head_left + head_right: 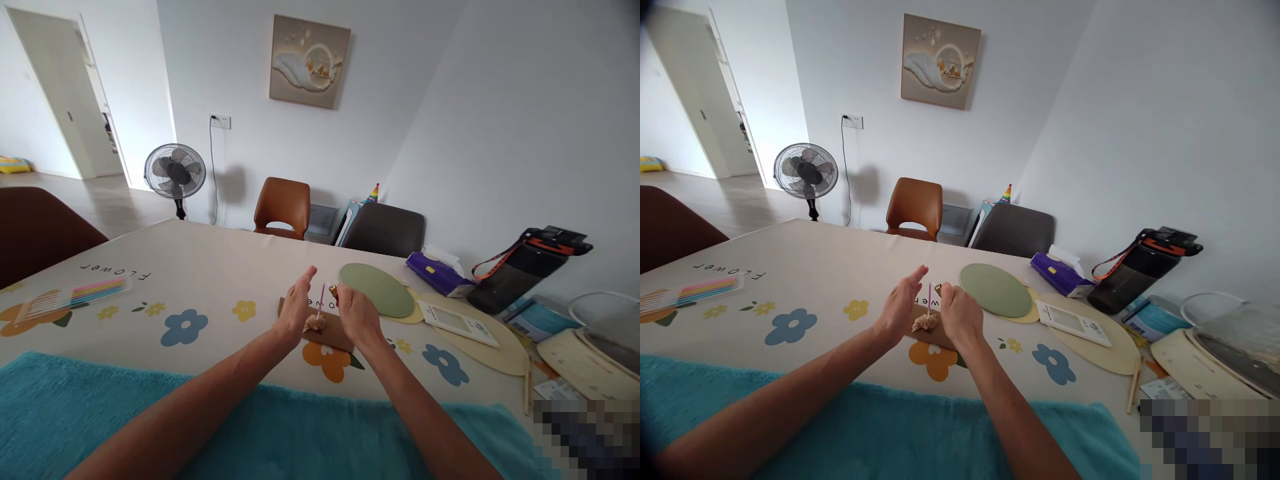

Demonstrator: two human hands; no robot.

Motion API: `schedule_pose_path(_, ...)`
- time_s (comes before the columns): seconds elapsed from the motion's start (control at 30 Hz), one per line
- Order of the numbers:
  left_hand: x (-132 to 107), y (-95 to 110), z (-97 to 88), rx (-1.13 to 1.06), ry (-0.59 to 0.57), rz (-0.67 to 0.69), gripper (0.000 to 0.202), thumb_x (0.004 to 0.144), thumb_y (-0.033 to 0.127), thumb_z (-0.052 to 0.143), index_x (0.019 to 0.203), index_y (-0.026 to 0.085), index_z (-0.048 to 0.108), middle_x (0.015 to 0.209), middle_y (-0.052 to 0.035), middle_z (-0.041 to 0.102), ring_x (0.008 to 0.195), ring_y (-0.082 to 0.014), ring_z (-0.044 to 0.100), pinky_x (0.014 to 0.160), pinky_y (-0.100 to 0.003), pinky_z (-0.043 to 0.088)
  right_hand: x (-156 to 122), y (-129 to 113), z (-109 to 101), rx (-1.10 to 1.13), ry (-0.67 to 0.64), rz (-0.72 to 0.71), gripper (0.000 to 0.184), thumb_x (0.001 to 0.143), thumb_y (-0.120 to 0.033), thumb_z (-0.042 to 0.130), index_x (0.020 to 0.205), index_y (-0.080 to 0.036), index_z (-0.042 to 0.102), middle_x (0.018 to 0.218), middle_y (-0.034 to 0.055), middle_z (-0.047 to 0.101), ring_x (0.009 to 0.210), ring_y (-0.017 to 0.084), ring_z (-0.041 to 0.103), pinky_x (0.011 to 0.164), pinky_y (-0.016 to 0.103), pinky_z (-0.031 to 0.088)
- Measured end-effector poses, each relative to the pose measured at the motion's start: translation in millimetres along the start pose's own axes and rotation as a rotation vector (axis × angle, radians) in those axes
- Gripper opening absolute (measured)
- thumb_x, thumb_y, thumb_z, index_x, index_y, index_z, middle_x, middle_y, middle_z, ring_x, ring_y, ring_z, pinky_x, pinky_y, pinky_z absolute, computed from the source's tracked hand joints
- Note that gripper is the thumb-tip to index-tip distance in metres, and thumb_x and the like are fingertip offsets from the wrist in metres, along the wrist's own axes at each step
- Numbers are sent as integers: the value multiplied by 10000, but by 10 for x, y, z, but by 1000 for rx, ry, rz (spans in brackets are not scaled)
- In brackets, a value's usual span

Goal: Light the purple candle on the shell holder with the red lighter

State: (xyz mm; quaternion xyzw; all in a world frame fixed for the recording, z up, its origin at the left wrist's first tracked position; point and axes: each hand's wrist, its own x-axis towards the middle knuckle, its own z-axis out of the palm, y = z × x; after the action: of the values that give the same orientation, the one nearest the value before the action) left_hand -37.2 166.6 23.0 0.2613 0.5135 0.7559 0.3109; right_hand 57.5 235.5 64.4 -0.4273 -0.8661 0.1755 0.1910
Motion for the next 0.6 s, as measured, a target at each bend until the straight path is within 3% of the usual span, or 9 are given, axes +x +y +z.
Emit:
schedule_pose_path(0.37, -9, 6, -5, -21, -13, 2, 441, 905, 383, 296, 1271, 294, 526, 1422, 48, 434, 1343, -197, 336, 1115, -331, 250, 1, -6, -18, -207, 21, -14, 475, 951, -383, 211, 687, -184, 552, 708, 93, 617, 654, 196, 537, 551, 283, 228)
schedule_pose_path(0.6, -11, 29, 3, -24, 9, -27, 433, 905, 378, 308, 1268, 294, 529, 1426, 43, 430, 1337, -200, 347, 1110, -331, 258, -2, 2, -28, -202, 34, -21, 447, 943, -385, 232, 689, -176, 535, 710, 102, 616, 654, 198, 545, 554, 293, 242)
